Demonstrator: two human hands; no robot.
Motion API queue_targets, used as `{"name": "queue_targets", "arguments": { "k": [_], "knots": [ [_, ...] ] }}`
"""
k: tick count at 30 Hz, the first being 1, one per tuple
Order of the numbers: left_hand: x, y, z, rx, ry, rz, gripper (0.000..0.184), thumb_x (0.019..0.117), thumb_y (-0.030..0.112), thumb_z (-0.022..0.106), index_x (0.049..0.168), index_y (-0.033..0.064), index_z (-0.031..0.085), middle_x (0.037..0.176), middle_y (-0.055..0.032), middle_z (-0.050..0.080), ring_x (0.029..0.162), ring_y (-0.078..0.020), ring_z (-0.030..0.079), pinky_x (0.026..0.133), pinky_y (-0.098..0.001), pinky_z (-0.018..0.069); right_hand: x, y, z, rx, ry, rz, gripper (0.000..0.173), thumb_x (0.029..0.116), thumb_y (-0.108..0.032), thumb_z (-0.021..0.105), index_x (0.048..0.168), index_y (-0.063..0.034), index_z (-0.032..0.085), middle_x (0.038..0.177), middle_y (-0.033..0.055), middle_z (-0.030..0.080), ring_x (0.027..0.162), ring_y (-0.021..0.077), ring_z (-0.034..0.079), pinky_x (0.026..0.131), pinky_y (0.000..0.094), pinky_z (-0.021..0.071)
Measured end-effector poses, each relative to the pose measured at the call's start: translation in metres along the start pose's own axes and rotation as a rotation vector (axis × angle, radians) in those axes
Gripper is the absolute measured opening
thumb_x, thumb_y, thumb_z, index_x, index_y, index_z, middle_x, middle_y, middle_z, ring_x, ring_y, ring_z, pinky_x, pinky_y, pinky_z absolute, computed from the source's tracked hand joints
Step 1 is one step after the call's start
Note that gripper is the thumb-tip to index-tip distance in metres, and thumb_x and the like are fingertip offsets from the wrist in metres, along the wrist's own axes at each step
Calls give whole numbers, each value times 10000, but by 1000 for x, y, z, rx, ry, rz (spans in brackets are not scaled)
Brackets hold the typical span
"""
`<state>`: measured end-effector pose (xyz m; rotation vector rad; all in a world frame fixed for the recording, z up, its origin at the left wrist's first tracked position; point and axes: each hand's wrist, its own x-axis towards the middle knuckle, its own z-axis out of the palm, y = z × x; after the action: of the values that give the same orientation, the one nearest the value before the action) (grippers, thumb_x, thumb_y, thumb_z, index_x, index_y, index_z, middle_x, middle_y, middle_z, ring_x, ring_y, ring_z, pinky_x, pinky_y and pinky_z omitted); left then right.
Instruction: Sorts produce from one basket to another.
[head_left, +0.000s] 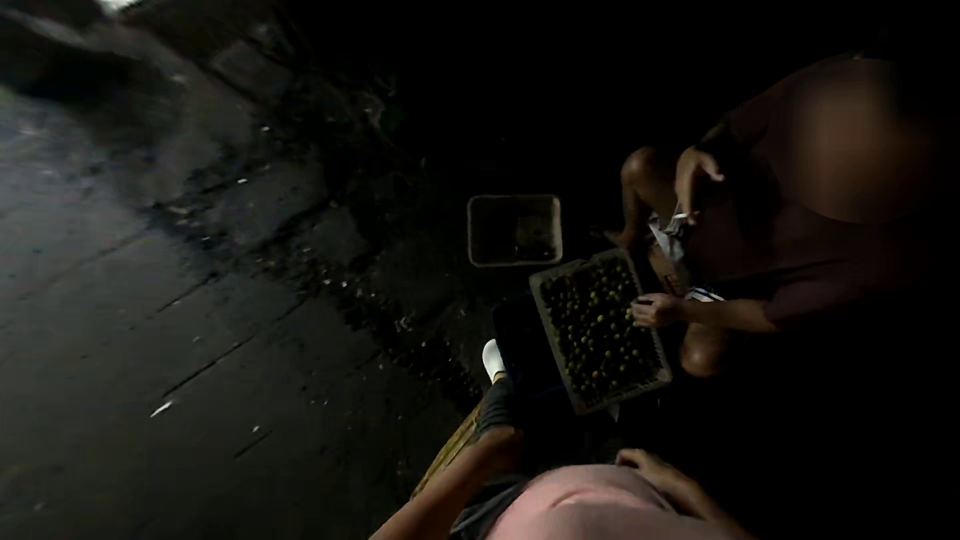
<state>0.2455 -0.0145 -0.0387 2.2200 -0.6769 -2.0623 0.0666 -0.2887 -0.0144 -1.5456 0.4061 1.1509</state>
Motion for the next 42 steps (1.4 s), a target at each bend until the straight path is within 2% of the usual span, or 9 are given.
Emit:
{"name": "queue_targets", "arguments": {
  "k": [2,6,13,17,22,29,34,37,42],
  "knots": [
    [24,-6,-33,40,-33,-15,406,1017,308,611,1250,-23,651,1255,-266,645,1209,-443,600,1021,-649,447,58,46,26,109,192,44,319,1043,-188,568,1266,33,624,1235,217,660,1136,303,658,1026,453,521],
    [92,1,-93,218,22,6,397,1055,309,532,1308,14,612,1311,-256,616,1242,-444,586,977,-633,482,128,26,15,157,435,160,336,1062,-139,522,1350,25,580,1336,216,619,1215,302,626,1066,423,494],
    [217,12,-90,323,420,413,307,1043,118,502,1295,14,644,1313,-245,614,1272,-423,557,1059,-559,431,234,23,-61,-220,840,-218,281,1036,-138,521,1215,-14,698,1273,160,672,1186,250,654,1048,374,518],
    [252,36,-99,297,517,296,387,1010,51,519,1392,5,559,1387,-291,527,1223,-462,577,973,-556,506,274,34,-84,-304,1051,-396,237,1005,-100,553,1130,-32,743,1186,133,711,1133,234,680,1017,364,542],
    [304,54,-139,255,513,130,593,1011,98,589,1556,201,381,1453,-290,425,1176,-462,591,861,-548,563,294,41,-94,-393,1185,-396,247,985,-60,555,1143,-40,744,1191,127,712,1114,229,692,992,346,558],
    [331,55,-152,418,568,219,498,971,120,666,1442,206,532,1378,-240,520,1039,-401,673,798,-518,591,330,35,-98,-679,1168,-165,252,963,-214,672,1153,-61,735,1154,133,700,1125,317,650,979,460,535],
    [297,15,-151,-181,704,616,349,965,94,684,1307,56,627,1184,-167,667,969,-293,692,837,-487,593,339,27,-93,-729,1049,45,380,1034,-263,569,1386,-131,625,1390,157,616,1342,394,522,1130,624,361],
    [259,-12,-147,-884,446,797,394,990,53,621,1373,103,544,1137,-112,683,889,-211,698,728,-384,617,342,25,-97,-720,1061,113,356,1027,-311,589,1334,-137,641,1295,128,648,1275,345,562,1105,584,386],
    [243,-54,-122,-1223,335,802,277,1099,217,372,1230,108,589,975,-53,668,778,-141,646,661,-288,560,319,9,-72,-301,1233,-122,408,1023,-345,610,1293,-41,647,1254,172,663,1159,315,647,1037,496,504]
  ]
}}
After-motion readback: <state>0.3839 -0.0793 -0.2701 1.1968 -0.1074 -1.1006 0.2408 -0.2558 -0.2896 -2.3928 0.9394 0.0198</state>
